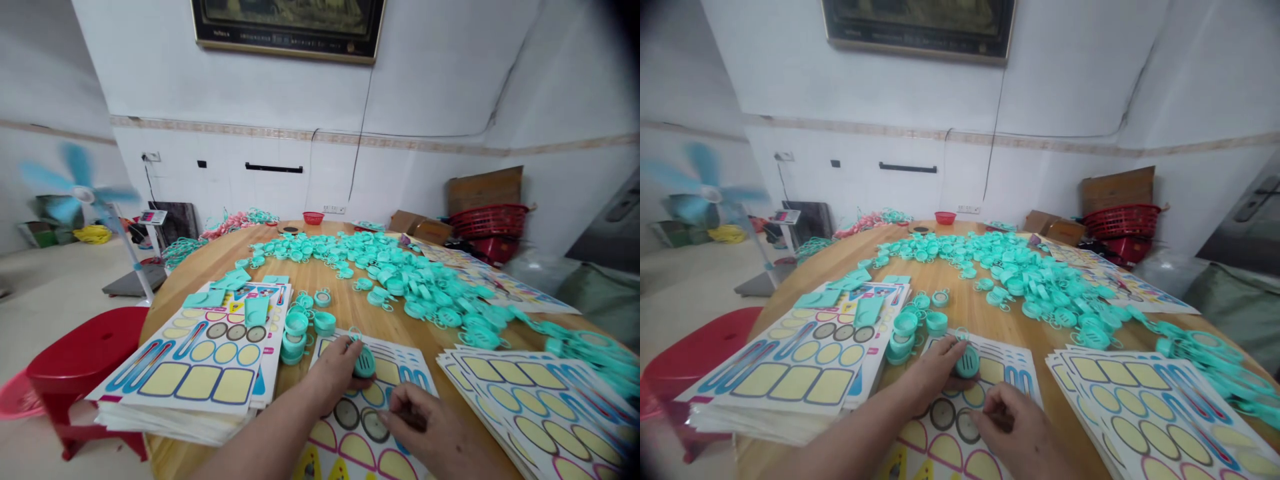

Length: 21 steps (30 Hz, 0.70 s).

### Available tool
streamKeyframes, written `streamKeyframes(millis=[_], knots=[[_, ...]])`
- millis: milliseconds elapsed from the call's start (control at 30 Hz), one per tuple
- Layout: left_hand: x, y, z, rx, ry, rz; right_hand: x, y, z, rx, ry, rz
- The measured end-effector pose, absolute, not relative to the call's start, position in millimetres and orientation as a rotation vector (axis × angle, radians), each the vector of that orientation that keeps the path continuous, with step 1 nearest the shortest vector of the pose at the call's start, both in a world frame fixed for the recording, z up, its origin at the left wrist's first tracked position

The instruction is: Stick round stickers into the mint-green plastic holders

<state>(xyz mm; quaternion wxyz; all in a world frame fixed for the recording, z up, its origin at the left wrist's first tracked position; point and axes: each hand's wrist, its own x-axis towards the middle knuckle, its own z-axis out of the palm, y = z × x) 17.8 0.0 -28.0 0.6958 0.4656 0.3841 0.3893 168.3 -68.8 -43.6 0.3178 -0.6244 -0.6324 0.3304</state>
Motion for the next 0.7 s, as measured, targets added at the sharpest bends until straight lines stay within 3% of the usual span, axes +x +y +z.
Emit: streamKeyframes(millis=[367, 700], knots=[[11, 1, -9, 0.832, 0.654, 0.947, 178, -45, 6, -1.517, -1.454, 0.833], [11, -3, -9, 0.838, 0.56, 0.961, 177, -40, -4, -1.52, -1.408, 0.739]])
